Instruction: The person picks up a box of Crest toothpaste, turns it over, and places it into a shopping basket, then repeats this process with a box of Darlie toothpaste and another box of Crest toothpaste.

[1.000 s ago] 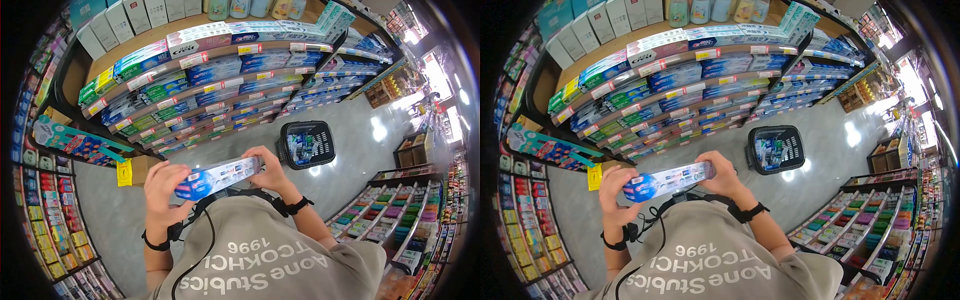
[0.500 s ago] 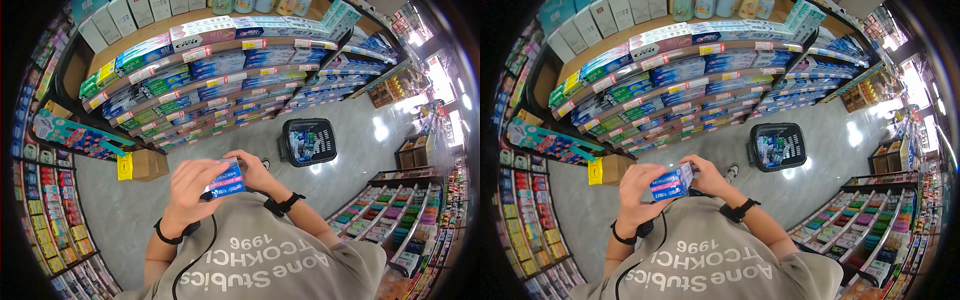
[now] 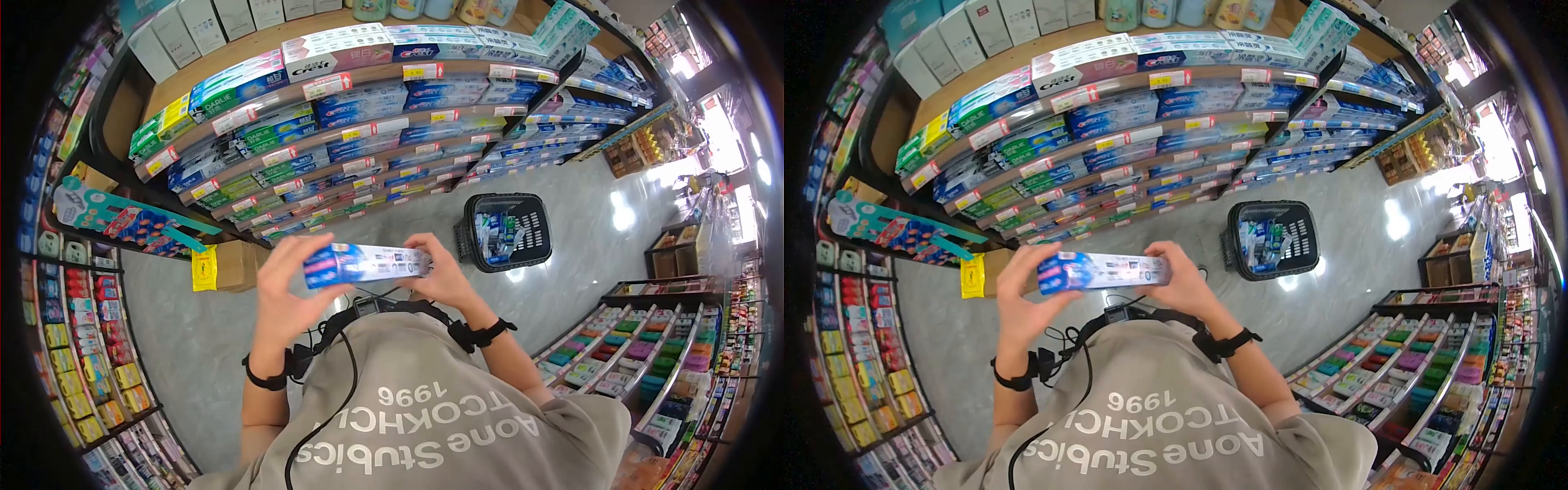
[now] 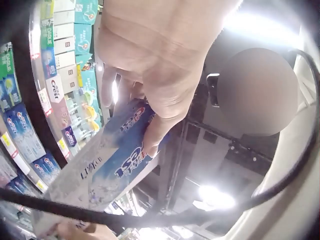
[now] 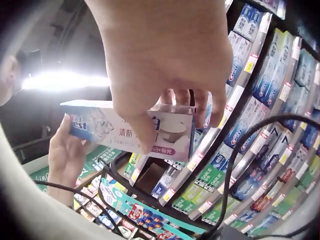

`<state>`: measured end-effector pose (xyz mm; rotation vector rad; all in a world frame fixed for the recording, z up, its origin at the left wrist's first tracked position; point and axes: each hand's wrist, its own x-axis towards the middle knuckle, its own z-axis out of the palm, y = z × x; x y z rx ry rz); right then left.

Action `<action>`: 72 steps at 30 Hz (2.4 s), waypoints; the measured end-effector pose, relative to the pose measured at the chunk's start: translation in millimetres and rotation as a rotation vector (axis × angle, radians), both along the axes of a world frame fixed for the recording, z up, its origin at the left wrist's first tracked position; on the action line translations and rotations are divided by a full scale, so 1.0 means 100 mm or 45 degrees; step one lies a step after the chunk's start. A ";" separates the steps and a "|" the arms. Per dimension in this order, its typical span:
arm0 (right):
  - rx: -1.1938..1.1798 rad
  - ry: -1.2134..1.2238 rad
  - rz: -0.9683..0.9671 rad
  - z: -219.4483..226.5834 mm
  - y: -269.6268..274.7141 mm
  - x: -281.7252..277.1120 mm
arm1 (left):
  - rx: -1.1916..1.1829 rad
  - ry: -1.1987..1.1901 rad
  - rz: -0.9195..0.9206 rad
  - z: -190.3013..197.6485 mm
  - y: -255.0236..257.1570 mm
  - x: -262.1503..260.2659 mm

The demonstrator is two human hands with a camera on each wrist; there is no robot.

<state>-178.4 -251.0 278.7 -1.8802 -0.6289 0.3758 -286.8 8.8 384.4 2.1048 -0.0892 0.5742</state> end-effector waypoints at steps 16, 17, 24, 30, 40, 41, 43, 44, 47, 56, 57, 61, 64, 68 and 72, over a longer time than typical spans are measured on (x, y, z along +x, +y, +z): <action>0.666 -0.241 0.117 1.02 0.33 -0.19 | -0.172 0.498 -0.183 -0.84 0.28 -0.04; 0.685 -0.271 0.158 1.04 0.41 -0.23 | -0.109 0.477 -0.286 -0.80 0.26 -0.01; 0.641 -0.432 0.303 1.08 0.65 -0.38 | -0.128 0.383 -0.460 -1.03 0.21 -0.05; 0.543 -0.383 0.280 1.03 0.57 -0.37 | -0.109 0.465 -0.316 -0.90 0.30 -0.18; 0.551 0.185 0.171 0.65 0.33 -0.05 | -0.095 0.572 0.059 -0.73 0.66 -0.42; 0.592 0.323 0.177 0.56 0.26 0.00 | -0.194 0.512 0.066 -0.67 0.67 -0.43; 0.596 0.589 0.106 0.48 0.14 0.03 | -0.489 0.568 0.029 -0.58 0.64 -0.44; 0.594 0.718 0.067 0.47 0.08 0.04 | -0.639 0.593 0.007 -0.56 0.61 -0.43; 0.426 0.717 -0.027 0.45 -0.05 -0.01 | -0.630 0.648 -0.099 -0.59 0.53 -0.31; 0.578 0.864 -0.328 0.43 -0.47 -0.02 | -0.709 0.501 -0.245 -0.73 -0.18 0.05; 0.587 0.884 -0.315 0.46 -0.52 -0.01 | -0.658 0.453 -0.234 -0.73 -0.25 0.08; 0.621 0.983 -0.308 0.41 -0.71 0.06 | -0.673 0.438 -0.207 -0.71 -0.48 0.16; 0.570 0.957 -0.278 0.38 -0.92 0.13 | -0.663 0.428 -0.238 -0.69 -0.63 0.20; 0.479 0.752 -0.191 0.56 -1.23 0.22 | -0.755 0.517 -0.221 -0.60 -0.94 0.20; 0.465 0.554 -0.174 0.74 -1.59 0.40 | -0.753 0.491 -0.202 -0.61 -1.36 0.29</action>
